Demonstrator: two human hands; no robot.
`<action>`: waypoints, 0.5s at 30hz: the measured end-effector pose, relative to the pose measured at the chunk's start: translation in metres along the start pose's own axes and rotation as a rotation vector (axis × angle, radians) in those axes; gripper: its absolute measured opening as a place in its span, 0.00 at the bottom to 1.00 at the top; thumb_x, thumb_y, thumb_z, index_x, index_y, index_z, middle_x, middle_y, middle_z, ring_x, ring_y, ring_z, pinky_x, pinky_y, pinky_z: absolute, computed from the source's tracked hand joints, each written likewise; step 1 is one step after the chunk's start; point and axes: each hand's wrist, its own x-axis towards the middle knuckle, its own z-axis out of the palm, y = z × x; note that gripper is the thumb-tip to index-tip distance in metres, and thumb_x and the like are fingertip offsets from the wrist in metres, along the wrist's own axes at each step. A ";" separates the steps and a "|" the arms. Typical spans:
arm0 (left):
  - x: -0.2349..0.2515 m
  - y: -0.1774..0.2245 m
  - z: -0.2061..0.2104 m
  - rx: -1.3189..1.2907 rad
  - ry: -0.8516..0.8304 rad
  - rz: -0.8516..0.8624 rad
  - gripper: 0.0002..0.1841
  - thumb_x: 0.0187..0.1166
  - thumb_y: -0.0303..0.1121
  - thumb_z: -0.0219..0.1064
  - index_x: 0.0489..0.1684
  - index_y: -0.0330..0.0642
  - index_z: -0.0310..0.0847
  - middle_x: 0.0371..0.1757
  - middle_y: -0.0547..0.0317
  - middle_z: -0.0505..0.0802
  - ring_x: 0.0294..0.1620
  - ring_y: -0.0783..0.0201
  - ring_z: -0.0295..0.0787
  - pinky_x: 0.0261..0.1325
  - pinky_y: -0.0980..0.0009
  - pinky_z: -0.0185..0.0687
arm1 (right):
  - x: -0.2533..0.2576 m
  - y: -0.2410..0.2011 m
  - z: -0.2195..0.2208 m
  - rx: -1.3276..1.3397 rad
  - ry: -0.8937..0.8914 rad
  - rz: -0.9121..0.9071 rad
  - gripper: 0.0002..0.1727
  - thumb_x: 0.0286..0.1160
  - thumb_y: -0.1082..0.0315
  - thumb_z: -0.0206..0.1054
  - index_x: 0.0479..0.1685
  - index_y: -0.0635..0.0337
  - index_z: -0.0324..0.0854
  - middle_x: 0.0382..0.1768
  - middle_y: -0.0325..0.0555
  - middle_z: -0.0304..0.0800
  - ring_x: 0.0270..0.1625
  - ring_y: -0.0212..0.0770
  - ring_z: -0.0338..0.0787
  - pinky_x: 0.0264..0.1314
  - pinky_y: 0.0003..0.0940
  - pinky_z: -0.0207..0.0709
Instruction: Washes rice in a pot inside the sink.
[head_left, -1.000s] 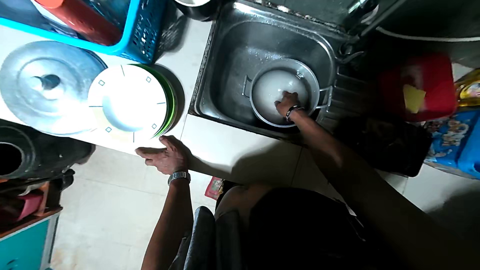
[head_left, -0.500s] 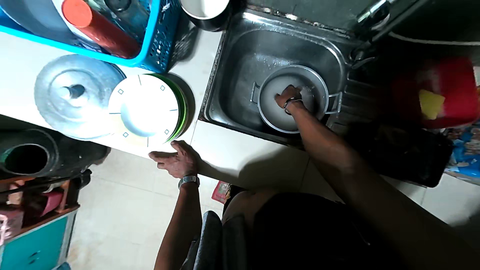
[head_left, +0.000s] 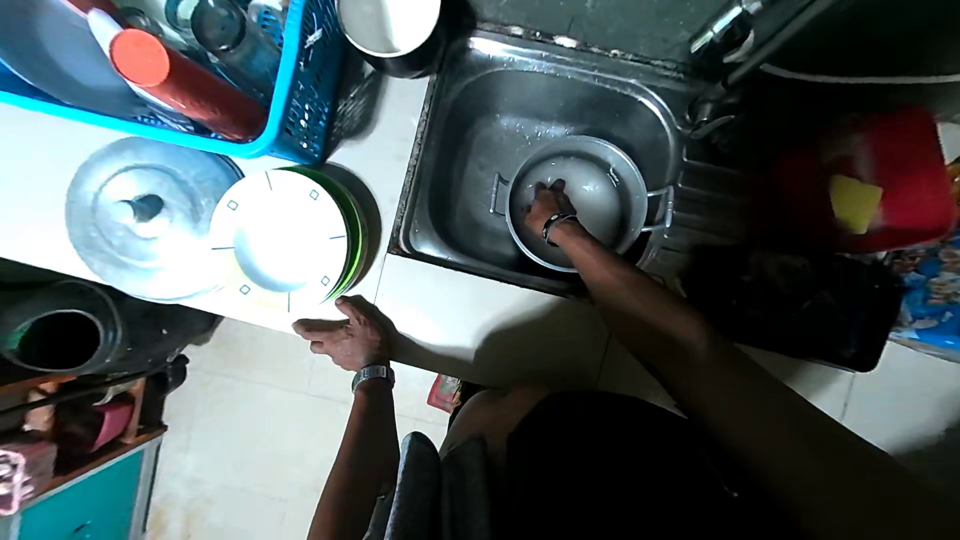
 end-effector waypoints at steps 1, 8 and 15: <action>0.000 0.000 0.000 -0.004 0.003 0.002 0.46 0.86 0.64 0.51 0.97 0.47 0.37 0.83 0.28 0.71 0.71 0.37 0.84 0.65 0.47 0.85 | 0.022 0.014 0.024 -0.062 -0.206 0.057 0.25 0.85 0.60 0.55 0.75 0.66 0.76 0.77 0.73 0.70 0.70 0.72 0.81 0.71 0.66 0.76; 0.002 -0.002 0.002 -0.001 0.011 0.001 0.46 0.85 0.65 0.51 0.97 0.47 0.37 0.83 0.29 0.71 0.70 0.38 0.85 0.63 0.48 0.86 | 0.081 0.067 0.035 -0.128 -0.466 0.216 0.42 0.79 0.44 0.66 0.81 0.71 0.67 0.80 0.73 0.69 0.81 0.69 0.73 0.76 0.67 0.71; 0.001 -0.001 0.001 -0.005 0.004 0.004 0.46 0.86 0.64 0.51 0.97 0.47 0.36 0.83 0.28 0.71 0.69 0.36 0.85 0.63 0.45 0.86 | 0.072 0.072 0.042 -0.072 -0.384 0.375 0.53 0.73 0.40 0.69 0.88 0.71 0.55 0.86 0.74 0.57 0.80 0.69 0.73 0.75 0.62 0.73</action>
